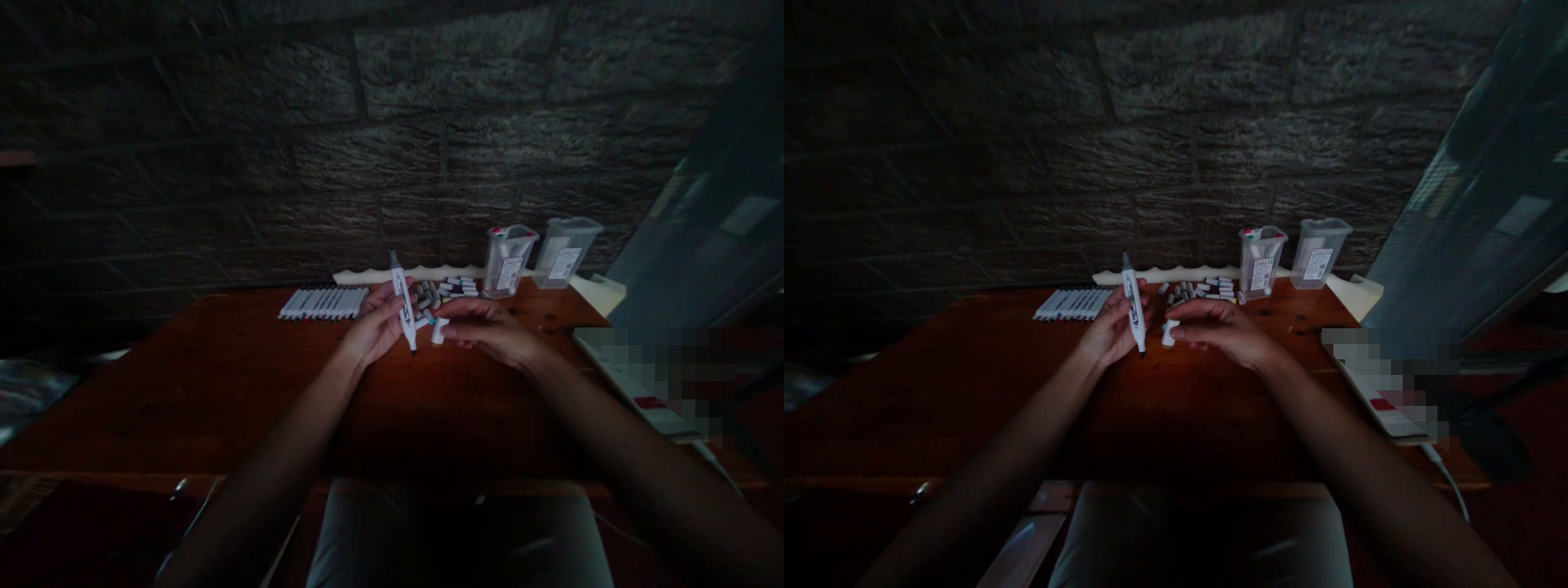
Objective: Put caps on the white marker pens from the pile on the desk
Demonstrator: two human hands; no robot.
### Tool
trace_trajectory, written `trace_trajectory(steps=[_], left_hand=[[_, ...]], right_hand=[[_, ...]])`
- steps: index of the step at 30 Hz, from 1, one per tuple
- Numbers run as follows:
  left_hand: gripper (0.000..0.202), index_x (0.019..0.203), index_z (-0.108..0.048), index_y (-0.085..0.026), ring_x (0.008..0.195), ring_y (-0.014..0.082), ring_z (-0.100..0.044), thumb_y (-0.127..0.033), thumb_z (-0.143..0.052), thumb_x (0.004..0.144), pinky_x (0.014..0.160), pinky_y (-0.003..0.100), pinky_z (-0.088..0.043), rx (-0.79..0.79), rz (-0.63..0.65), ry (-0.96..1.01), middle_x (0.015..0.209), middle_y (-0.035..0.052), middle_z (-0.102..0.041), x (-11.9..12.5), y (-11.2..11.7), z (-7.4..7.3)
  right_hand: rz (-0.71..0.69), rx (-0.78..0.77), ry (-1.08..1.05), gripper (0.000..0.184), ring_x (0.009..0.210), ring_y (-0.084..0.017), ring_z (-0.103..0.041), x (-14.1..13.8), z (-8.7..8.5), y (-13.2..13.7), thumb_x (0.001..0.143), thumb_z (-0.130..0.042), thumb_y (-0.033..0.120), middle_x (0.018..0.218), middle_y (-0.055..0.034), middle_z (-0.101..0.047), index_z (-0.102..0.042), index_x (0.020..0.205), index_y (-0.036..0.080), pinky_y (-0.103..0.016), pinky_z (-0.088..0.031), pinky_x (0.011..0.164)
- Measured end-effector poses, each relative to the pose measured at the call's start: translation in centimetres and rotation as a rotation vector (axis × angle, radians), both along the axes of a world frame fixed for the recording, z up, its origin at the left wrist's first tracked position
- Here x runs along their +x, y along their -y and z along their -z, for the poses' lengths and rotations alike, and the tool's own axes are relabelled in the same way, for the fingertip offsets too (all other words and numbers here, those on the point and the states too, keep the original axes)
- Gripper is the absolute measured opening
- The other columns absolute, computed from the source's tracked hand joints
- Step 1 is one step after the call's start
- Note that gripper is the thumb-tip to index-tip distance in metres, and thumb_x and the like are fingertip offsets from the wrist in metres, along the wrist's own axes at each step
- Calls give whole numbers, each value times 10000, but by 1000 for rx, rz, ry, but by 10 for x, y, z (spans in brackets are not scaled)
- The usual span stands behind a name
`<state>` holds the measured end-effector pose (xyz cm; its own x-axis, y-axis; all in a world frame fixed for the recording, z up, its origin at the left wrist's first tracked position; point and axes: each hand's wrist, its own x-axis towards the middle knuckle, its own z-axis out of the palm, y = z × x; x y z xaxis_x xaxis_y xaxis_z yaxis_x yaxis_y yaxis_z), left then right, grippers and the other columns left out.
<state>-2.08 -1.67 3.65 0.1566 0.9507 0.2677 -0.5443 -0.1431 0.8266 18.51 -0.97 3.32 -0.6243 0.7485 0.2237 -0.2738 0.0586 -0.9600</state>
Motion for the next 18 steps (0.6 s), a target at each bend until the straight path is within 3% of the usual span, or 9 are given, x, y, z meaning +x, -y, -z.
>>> trace_trajectory(steps=[9, 18], left_hand=[[273, 850, -695, -179, 644, 99, -594, -212, -817, 608, 654, 232, -530, 32, 42, 11, 726, -5, -639, -1, -3, 5], [257, 874, -698, -186, 669, 122, -617, -213, -780, 633, 691, 271, -555, 13, -4, -52, 747, 5, -658, -1, -2, 3]], right_hand=[[-57, 48, 15, 258, 663, -84, -588, 0, 4, -2, 717, -765, 218, 864, 13, -721, -735, 966, 276, -197, -444, 542], [-80, 32, 23, 236, 649, -79, -584, -1, 1, 0, 706, -763, 209, 841, 23, -720, -725, 932, 265, -198, -439, 544]])
